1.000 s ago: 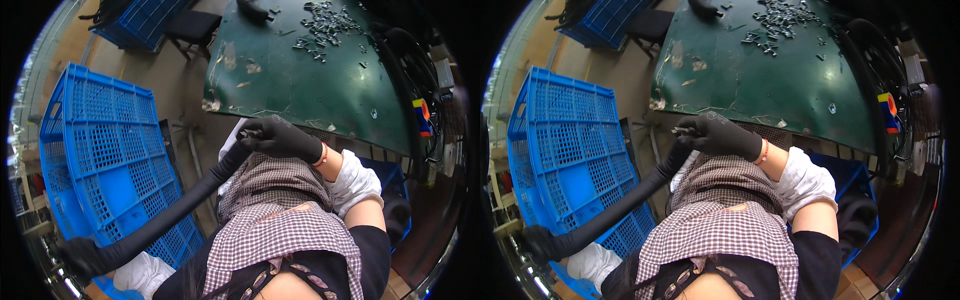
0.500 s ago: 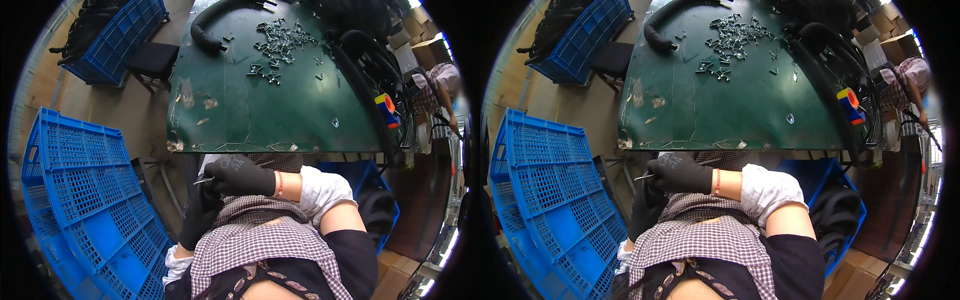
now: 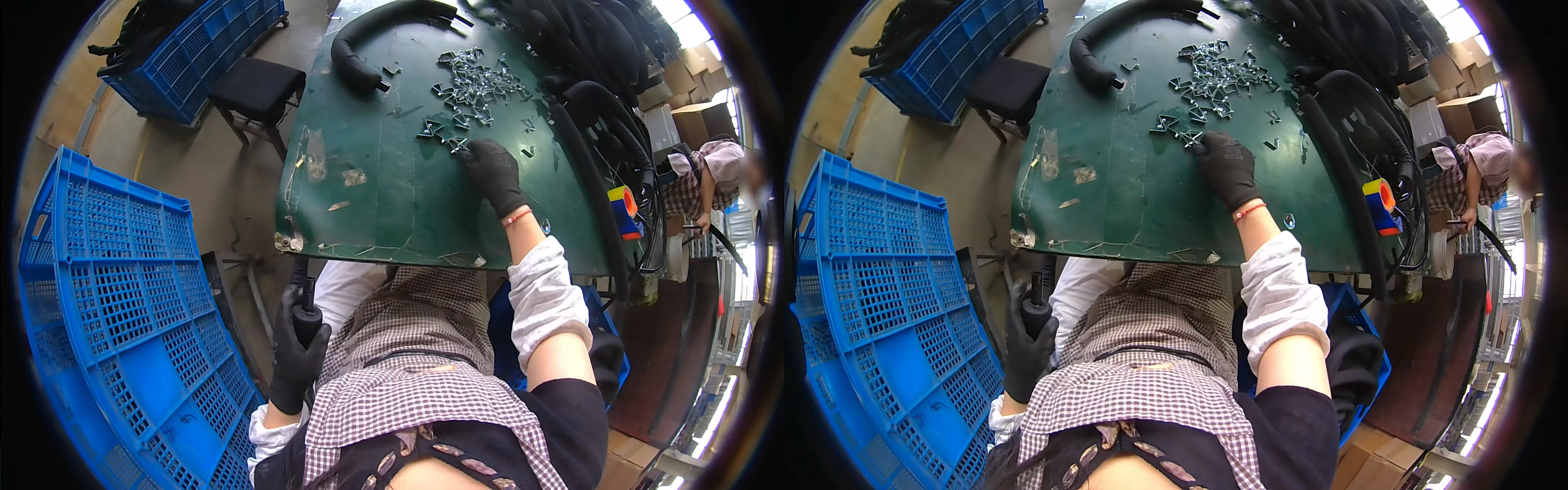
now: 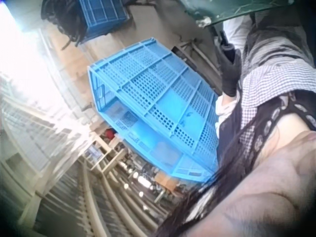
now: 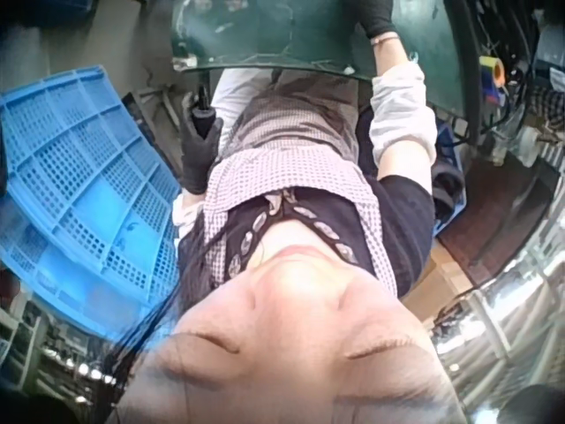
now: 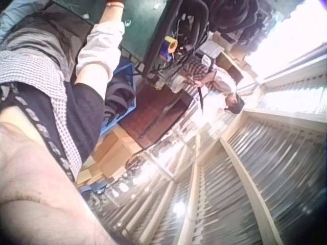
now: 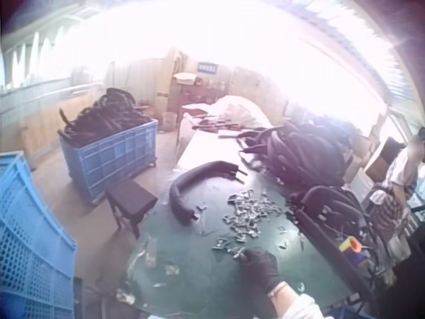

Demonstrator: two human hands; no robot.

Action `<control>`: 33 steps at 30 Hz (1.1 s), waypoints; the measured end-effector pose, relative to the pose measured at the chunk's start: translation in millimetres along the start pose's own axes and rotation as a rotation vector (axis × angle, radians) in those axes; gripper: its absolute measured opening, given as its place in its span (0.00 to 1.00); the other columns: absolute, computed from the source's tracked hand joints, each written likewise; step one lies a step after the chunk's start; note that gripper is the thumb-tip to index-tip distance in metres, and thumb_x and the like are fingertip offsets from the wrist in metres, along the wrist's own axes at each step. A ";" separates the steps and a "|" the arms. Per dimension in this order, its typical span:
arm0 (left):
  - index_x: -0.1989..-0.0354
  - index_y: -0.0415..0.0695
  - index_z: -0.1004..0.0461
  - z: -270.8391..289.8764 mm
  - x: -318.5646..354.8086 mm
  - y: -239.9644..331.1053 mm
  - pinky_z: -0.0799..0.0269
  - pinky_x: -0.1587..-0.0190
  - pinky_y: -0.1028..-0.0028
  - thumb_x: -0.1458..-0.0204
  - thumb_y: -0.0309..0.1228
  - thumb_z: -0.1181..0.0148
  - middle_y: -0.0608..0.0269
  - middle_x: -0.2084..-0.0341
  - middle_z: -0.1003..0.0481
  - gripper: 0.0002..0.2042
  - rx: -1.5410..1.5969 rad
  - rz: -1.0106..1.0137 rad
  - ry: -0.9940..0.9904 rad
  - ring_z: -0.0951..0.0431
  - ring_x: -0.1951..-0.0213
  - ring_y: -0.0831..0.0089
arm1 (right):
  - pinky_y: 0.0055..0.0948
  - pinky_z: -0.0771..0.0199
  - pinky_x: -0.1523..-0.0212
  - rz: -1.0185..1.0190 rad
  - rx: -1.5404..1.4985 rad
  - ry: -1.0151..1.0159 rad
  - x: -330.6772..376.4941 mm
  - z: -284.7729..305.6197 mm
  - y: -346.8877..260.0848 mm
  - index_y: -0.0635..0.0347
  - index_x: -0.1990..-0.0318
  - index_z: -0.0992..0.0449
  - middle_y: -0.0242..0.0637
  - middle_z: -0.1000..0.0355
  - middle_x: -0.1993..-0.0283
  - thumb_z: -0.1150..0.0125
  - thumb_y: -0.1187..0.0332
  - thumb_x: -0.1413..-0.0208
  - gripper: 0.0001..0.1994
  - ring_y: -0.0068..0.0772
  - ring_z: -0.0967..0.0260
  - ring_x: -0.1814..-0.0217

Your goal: The person attaches small metal clips to black rubber hoses one by one using pliers. They pick up a hose, slide a clip onto it, and crimp it shut before placing the finished hose into a blue crate. The process is repeated continuously throughout the clip.

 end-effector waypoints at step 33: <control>0.52 0.46 0.23 -15.7 16.3 24.1 0.25 0.56 0.63 0.62 0.35 0.28 0.46 0.56 0.25 0.25 -0.144 -0.246 -0.195 0.21 0.57 0.54 | 0.31 0.29 0.65 0.126 -1.077 -1.192 185.1 11.2 -180.7 0.68 0.64 0.21 0.39 0.23 0.71 0.31 0.56 0.49 0.20 0.25 0.29 0.69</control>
Point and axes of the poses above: each hand's wrist, its own x-axis away from the middle knuckle, its own z-axis out of the back of the hand, y = z × x, the point moved 3 cm from there along -x, towards the middle knuckle
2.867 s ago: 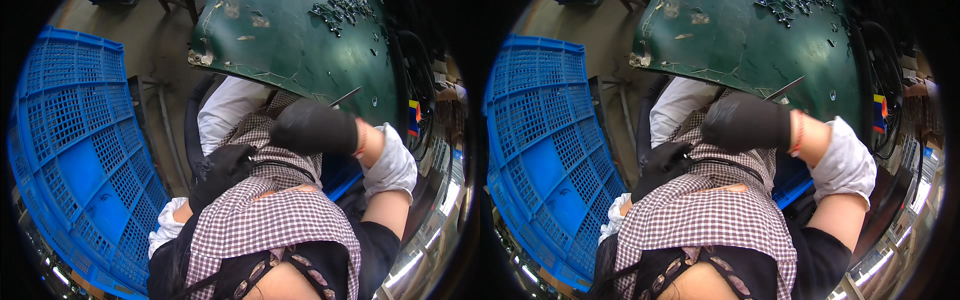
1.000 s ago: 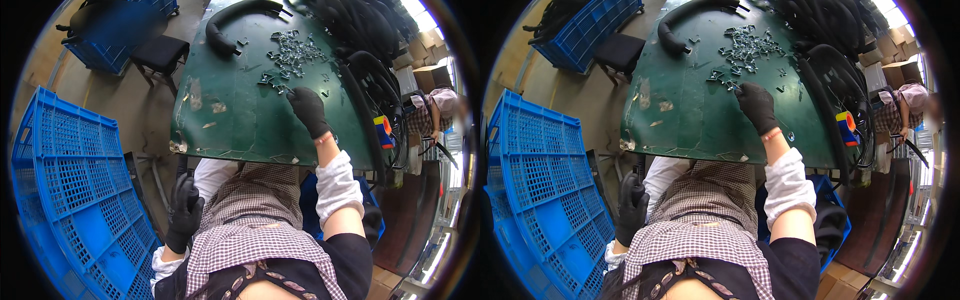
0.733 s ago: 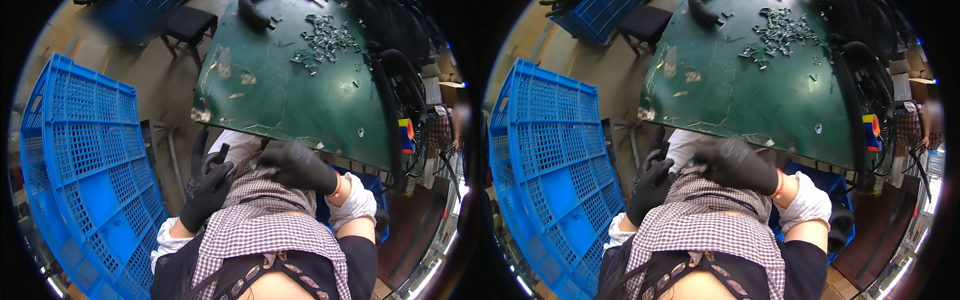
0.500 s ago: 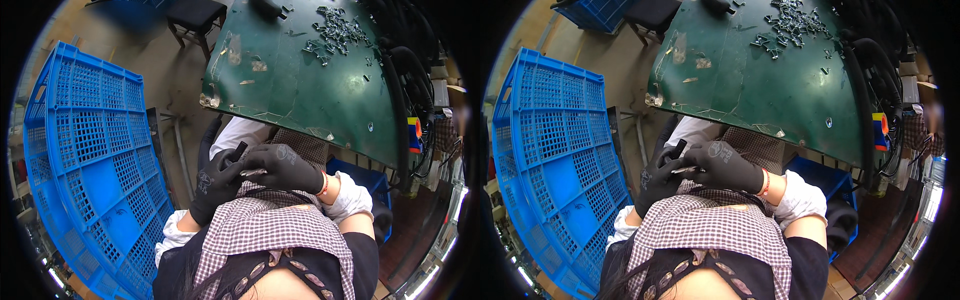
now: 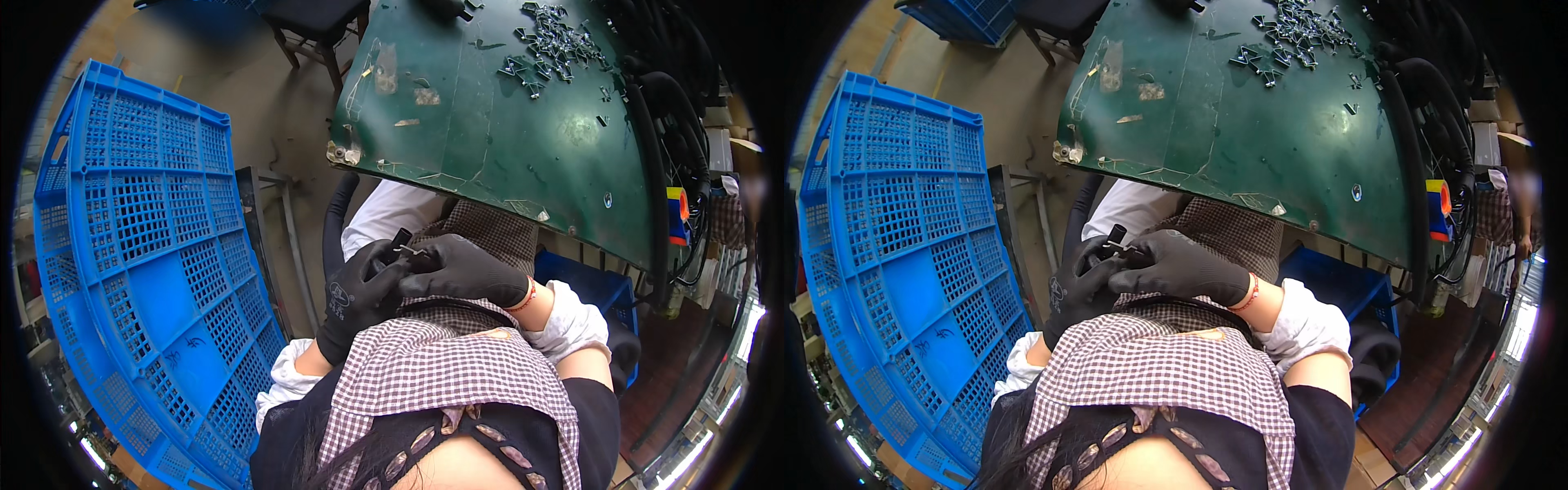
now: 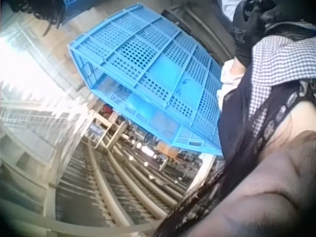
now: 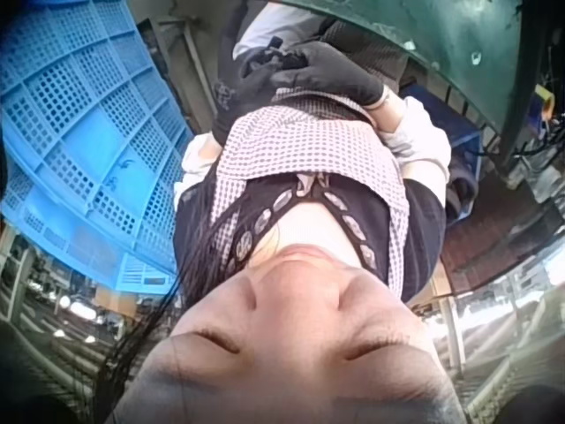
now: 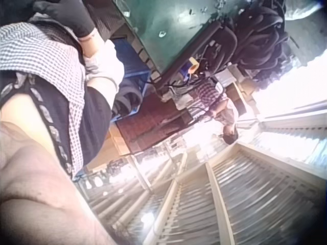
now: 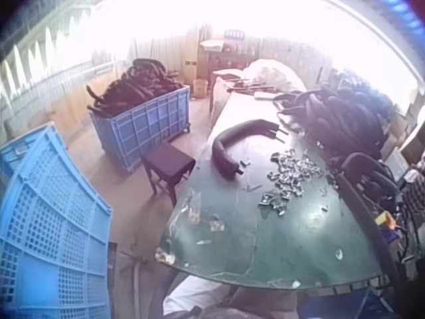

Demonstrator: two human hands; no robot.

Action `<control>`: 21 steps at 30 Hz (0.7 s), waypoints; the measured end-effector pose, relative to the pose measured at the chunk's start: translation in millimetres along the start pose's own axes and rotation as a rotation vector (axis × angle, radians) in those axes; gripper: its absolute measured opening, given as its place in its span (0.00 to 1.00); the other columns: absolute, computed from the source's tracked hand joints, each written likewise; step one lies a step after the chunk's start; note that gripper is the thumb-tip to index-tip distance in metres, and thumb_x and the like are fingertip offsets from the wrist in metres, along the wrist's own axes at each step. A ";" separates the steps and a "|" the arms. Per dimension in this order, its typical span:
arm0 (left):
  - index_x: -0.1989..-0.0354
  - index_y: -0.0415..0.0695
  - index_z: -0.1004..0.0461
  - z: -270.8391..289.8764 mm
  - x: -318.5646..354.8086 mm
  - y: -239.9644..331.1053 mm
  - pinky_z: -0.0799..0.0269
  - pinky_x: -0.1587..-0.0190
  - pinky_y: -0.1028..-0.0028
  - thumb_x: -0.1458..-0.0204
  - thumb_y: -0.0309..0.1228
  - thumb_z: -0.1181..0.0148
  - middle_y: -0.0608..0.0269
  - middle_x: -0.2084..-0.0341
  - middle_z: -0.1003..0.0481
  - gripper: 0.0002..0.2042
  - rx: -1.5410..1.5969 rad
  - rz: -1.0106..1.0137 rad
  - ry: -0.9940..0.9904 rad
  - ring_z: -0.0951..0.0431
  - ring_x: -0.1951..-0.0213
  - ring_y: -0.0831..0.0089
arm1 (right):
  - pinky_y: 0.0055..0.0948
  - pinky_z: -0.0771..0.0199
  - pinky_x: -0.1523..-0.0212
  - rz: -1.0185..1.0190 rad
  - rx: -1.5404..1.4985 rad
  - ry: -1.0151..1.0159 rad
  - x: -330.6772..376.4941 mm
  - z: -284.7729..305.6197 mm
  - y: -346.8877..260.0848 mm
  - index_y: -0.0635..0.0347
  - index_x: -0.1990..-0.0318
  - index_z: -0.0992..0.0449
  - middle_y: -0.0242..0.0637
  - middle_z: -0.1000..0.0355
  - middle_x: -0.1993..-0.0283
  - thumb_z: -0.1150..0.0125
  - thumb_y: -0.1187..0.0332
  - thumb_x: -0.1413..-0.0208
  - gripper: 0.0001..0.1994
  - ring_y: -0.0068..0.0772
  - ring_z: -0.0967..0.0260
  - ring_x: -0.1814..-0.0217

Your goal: The person attaches small metal clips to black rubber hoses one by one using pliers. They pick up a hose, slide a clip onto it, and crimp it shut before placing the finished hose into a blue crate. The process is repeated continuously throughout the clip.

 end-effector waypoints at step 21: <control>0.46 0.37 0.29 -18.8 38.0 -9.1 0.24 0.61 0.64 0.58 0.34 0.28 0.46 0.58 0.24 0.29 0.096 0.065 -0.031 0.20 0.61 0.55 | 0.24 0.33 0.69 0.037 0.227 -0.157 -6.1 36.1 -11.7 0.60 0.59 0.18 0.27 0.24 0.73 0.24 0.65 0.56 0.16 0.16 0.35 0.73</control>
Point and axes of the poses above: each hand's wrist, its own x-axis away from the middle knuckle, its own z-axis out of the back of the hand, y = z × x, the point moved 3 cm from there along -x, towards the middle knuckle
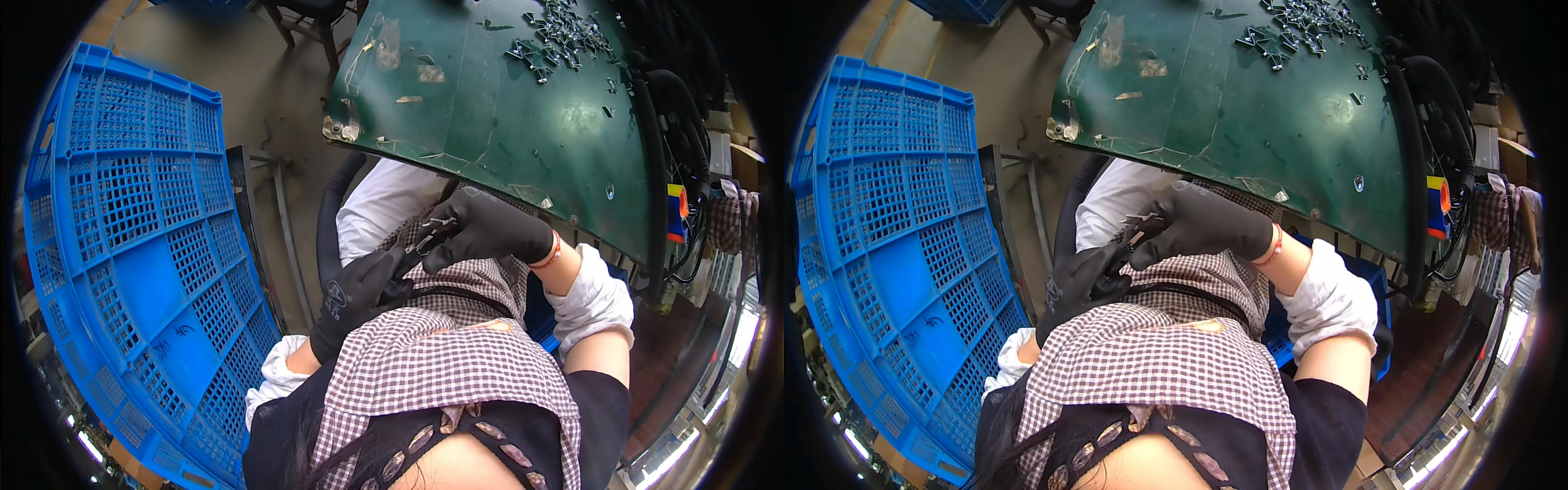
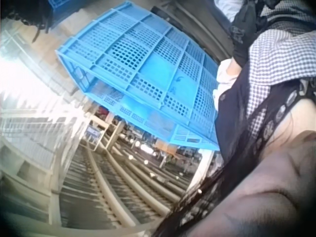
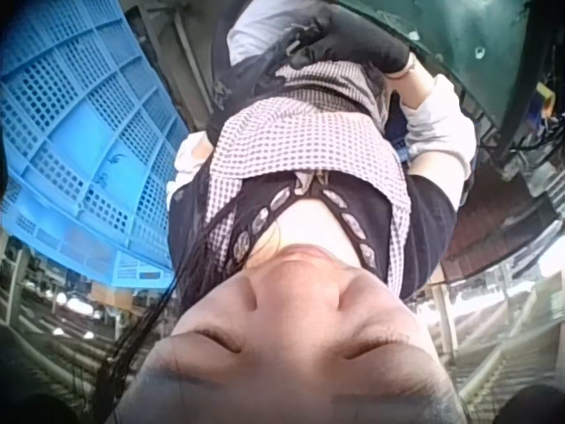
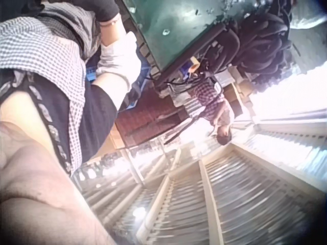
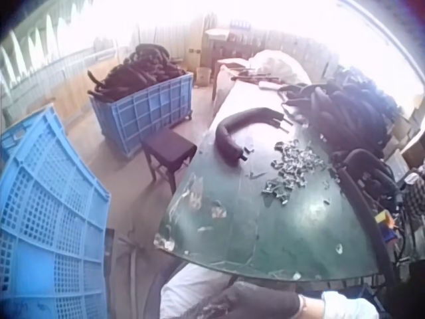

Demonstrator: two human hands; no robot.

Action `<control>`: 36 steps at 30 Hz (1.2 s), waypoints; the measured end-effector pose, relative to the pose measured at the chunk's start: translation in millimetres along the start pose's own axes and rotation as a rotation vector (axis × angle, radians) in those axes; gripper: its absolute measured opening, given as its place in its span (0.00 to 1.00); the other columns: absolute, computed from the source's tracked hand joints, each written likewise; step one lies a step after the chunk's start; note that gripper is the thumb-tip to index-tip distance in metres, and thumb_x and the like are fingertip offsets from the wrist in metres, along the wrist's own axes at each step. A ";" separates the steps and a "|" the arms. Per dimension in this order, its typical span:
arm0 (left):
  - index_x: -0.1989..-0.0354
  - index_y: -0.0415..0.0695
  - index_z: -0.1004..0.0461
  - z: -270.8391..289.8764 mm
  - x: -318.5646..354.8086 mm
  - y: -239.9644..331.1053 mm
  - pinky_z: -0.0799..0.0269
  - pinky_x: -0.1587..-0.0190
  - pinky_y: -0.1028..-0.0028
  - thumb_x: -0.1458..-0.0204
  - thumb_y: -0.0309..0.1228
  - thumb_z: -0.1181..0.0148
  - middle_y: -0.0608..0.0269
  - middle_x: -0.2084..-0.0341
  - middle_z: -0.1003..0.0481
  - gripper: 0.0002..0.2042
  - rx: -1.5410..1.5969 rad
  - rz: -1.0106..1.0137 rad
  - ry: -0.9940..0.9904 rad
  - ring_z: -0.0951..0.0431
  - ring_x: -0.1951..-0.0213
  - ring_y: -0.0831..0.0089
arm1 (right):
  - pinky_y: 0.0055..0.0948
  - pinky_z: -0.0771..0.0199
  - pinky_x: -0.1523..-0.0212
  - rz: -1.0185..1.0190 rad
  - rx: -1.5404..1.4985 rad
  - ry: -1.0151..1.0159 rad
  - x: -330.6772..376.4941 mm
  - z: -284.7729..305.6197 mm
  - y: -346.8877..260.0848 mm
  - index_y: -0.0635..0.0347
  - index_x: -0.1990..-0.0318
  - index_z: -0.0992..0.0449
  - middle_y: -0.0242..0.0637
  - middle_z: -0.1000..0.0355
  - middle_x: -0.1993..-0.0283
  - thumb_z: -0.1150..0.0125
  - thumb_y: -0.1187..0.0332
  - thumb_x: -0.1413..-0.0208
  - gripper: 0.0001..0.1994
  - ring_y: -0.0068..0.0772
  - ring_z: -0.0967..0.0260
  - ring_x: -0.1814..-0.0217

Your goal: The person attaches small metal clips to black rubber hoses one by one using pliers. They pick up a hose, slide a clip onto it, and crimp it shut before placing the finished hose into a blue crate. The process is repeated continuously throughout the clip.

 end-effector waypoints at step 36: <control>0.50 0.35 0.27 -14.1 16.9 -4.6 0.23 0.56 0.61 0.59 0.30 0.27 0.44 0.58 0.23 0.26 0.214 0.001 0.186 0.19 0.58 0.51 | 0.40 0.28 0.66 0.271 0.752 -0.080 19.9 14.9 -36.0 0.55 0.66 0.24 0.37 0.27 0.68 0.37 0.71 0.55 0.07 0.44 0.26 0.64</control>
Point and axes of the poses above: each hand's wrist, its own x-axis away from the middle knuckle, its own z-axis out of the back of the hand, y = z × x, the point moved 3 cm from there along -x, towards the middle knuckle
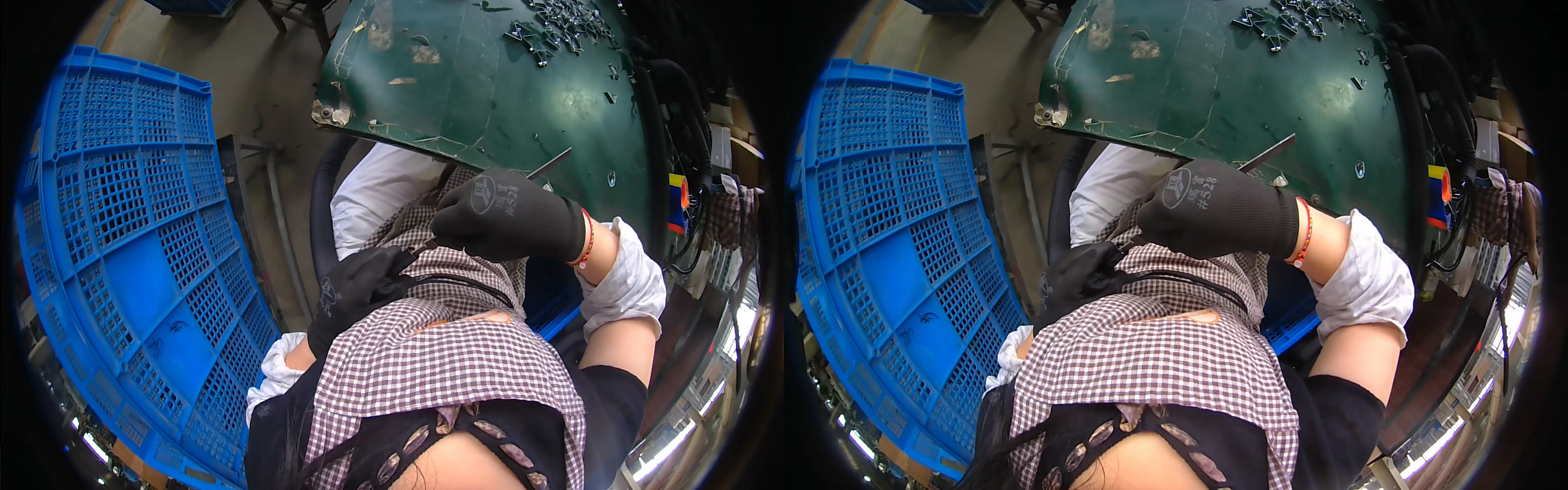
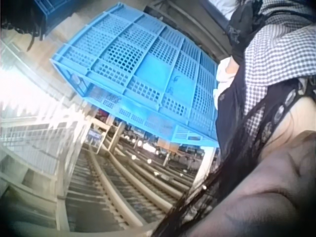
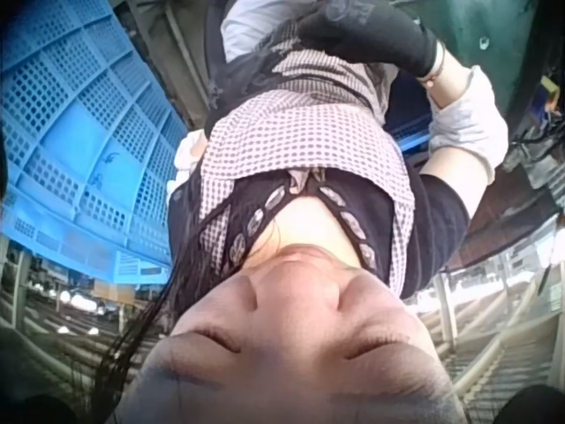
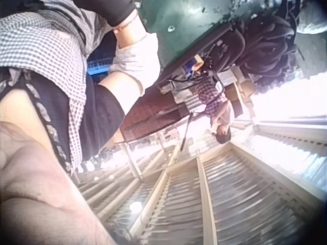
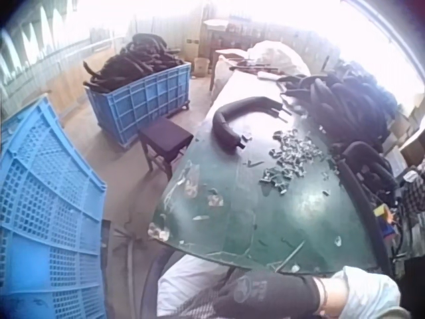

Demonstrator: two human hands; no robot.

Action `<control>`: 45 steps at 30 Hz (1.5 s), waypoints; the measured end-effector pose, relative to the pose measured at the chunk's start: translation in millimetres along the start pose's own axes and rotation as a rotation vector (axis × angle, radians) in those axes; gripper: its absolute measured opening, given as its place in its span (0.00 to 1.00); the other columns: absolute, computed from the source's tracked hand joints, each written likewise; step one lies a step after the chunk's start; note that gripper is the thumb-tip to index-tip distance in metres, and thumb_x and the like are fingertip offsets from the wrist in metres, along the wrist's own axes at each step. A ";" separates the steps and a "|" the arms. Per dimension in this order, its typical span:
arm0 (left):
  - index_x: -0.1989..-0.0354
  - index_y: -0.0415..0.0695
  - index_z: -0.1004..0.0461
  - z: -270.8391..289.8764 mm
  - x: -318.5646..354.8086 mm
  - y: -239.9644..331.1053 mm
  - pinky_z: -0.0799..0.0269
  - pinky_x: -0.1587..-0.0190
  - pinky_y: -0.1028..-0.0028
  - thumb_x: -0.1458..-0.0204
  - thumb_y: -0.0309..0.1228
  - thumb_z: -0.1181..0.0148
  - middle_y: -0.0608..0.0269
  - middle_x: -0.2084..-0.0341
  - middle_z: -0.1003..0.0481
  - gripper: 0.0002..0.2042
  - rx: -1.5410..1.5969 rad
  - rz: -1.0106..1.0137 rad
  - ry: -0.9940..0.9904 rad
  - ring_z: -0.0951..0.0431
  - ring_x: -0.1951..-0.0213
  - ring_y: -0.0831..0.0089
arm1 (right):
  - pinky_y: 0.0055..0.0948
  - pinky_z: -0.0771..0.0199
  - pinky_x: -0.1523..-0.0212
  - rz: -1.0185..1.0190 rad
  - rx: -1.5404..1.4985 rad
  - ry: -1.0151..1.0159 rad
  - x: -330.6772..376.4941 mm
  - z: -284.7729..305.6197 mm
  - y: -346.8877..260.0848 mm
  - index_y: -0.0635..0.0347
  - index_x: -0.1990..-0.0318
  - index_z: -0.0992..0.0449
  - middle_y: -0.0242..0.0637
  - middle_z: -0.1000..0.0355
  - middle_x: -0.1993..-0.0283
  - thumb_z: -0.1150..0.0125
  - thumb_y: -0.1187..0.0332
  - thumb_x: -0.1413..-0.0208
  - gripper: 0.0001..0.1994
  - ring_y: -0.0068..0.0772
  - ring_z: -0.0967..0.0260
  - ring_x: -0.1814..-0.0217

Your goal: The person attaches small metal clips to black rubber hoses one by one using pliers. They pick up a hose, slide a clip onto it, and crimp it shut before placing the finished hose into a blue crate. The process is repeated continuously throughout the clip.

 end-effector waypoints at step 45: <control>0.41 0.34 0.34 -131.4 -183.2 149.7 0.29 0.56 0.66 0.38 0.39 0.48 0.48 0.53 0.25 0.23 0.686 0.001 -0.930 0.24 0.59 0.61 | 0.39 0.24 0.61 -2.132 0.765 1.573 383.4 -231.6 -223.4 0.56 0.50 0.25 0.43 0.23 0.59 0.36 0.58 0.46 0.19 0.46 0.23 0.60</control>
Point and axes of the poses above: each hand's wrist, its own x-axis away from the middle knuckle, its own z-axis out of the back of the hand, y = z × x, the point moved 3 cm from there along -x, towards the middle knuckle
